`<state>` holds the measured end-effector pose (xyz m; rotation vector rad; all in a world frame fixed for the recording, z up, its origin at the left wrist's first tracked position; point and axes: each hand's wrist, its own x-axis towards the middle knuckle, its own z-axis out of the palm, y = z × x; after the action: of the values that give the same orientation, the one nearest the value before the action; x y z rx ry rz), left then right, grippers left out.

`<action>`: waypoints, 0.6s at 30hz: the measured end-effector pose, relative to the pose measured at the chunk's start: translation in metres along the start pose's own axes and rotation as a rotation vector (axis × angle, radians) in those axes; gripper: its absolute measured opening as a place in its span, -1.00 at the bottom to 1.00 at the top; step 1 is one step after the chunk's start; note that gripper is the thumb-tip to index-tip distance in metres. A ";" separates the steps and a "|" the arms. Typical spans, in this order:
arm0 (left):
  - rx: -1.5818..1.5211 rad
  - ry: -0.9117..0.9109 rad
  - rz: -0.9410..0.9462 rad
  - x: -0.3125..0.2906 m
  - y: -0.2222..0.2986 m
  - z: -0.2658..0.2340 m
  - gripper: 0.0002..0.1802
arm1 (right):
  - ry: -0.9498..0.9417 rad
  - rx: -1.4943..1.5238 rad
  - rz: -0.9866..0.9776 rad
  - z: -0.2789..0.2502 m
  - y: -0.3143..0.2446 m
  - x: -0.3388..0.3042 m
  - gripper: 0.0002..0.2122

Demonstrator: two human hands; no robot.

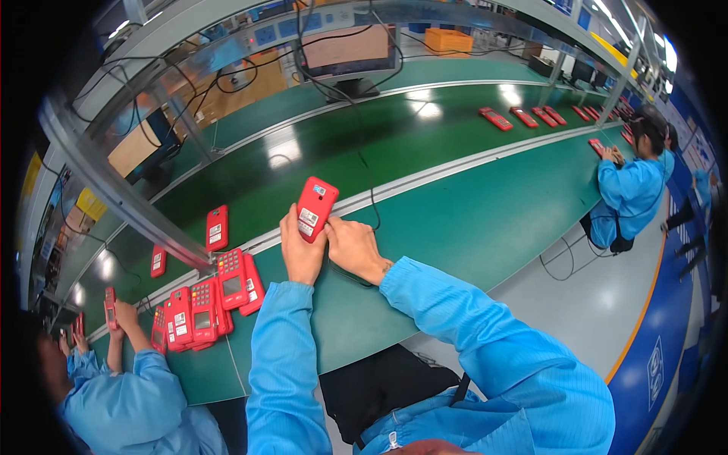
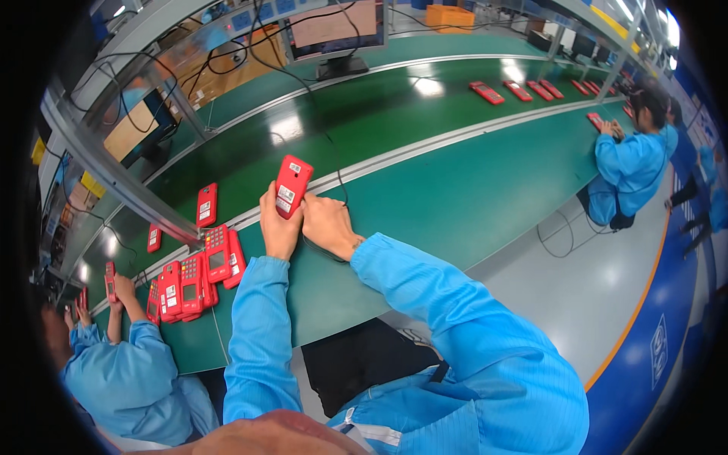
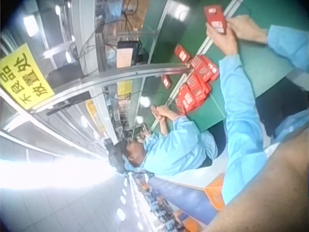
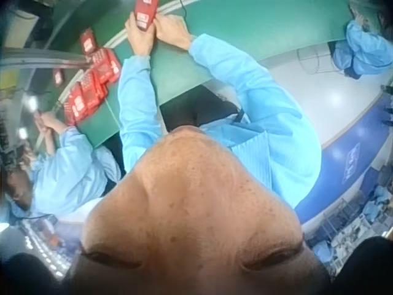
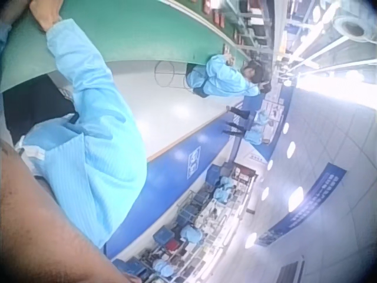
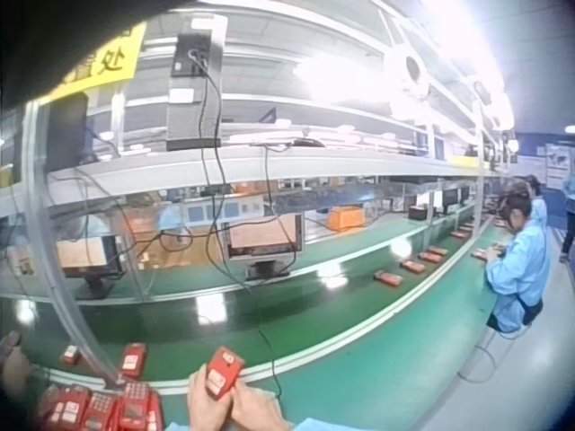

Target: The person tests handheld electronic devices on an assembly line by taking them from the conveyor belt, plugging a cable into each device, unplugging the cable, and placing them onto the table and belt.

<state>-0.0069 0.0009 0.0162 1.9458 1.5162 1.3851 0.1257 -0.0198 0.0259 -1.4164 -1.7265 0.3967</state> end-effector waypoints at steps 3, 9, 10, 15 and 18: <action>-0.006 0.014 0.000 -0.001 -0.001 -0.002 -0.17 | 0.001 -0.007 -0.013 0.001 -0.001 0.001 -0.83; -0.070 -0.001 -0.009 0.004 0.009 0.002 -0.21 | 0.017 -0.052 -0.024 -0.008 0.001 0.003 -0.81; -0.072 0.005 -0.014 0.004 0.007 0.001 -0.21 | 0.011 -0.055 -0.030 -0.006 0.000 0.003 -0.81; -0.095 0.012 0.041 0.004 0.002 0.000 -0.23 | 0.016 -0.121 -0.022 -0.005 0.000 0.004 -0.83; -0.123 0.012 0.008 0.000 -0.002 0.000 -0.22 | 0.006 -0.111 -0.034 -0.007 -0.004 0.001 -0.82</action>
<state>-0.0080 0.0022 0.0146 1.8748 1.3945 1.4600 0.1287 -0.0218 0.0329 -1.4635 -1.7891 0.2816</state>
